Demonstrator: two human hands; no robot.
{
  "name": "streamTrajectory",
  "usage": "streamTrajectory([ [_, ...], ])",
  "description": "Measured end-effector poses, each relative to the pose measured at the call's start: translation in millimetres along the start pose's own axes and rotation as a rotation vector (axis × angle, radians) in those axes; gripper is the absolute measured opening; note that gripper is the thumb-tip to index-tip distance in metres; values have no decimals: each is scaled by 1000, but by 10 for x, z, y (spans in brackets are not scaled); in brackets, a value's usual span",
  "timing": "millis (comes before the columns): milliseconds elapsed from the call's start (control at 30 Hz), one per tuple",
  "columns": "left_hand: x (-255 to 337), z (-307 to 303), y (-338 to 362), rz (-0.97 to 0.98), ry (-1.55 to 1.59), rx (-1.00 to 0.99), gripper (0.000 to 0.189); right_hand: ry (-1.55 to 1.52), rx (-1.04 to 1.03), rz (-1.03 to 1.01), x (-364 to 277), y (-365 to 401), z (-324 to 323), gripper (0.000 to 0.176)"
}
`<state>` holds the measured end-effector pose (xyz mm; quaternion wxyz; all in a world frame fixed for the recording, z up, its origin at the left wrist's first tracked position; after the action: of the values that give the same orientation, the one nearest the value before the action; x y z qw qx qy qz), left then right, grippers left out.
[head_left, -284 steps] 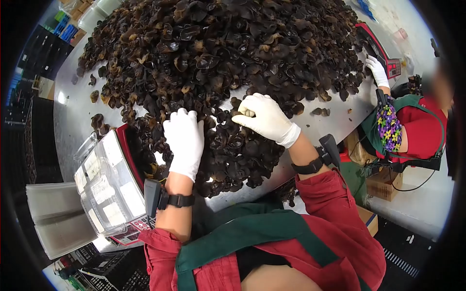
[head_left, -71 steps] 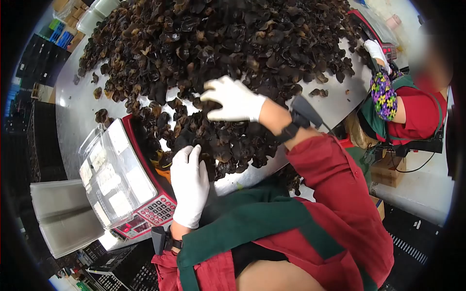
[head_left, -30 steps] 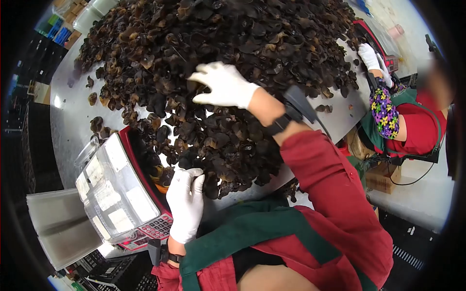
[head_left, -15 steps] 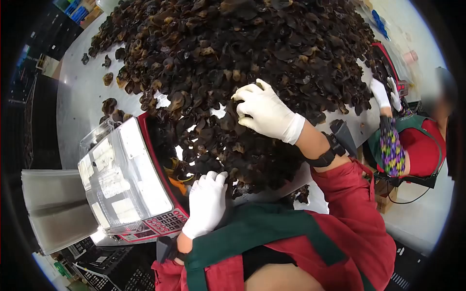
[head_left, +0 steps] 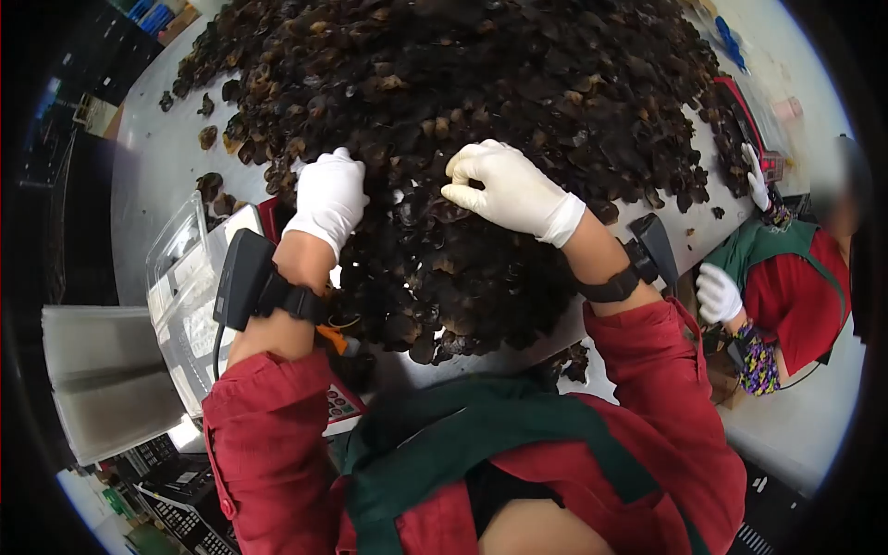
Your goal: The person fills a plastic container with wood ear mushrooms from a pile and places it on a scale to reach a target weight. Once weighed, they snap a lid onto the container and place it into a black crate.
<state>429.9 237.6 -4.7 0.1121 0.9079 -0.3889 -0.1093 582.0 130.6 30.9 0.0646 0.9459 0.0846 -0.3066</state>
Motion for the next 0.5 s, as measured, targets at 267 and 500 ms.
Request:
streamTrajectory([
  [267,201,123,137,5,-26,116,14,67,180,-53,53,282,-186,27],
  [500,709,-217,789,12,45,168,27,399,164,-91,-78,-502,-152,32],
])
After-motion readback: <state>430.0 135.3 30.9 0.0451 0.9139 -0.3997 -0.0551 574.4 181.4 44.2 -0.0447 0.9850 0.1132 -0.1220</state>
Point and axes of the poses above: each hand's wrist, its own y-axis away from the middle knuckle, its own z-axis out of the palm, x = y × z, the point moved 8 cm from there along -y, towards the middle knuckle, and after that the axes turned 6 degrees about -x, right-handed, at the moved point
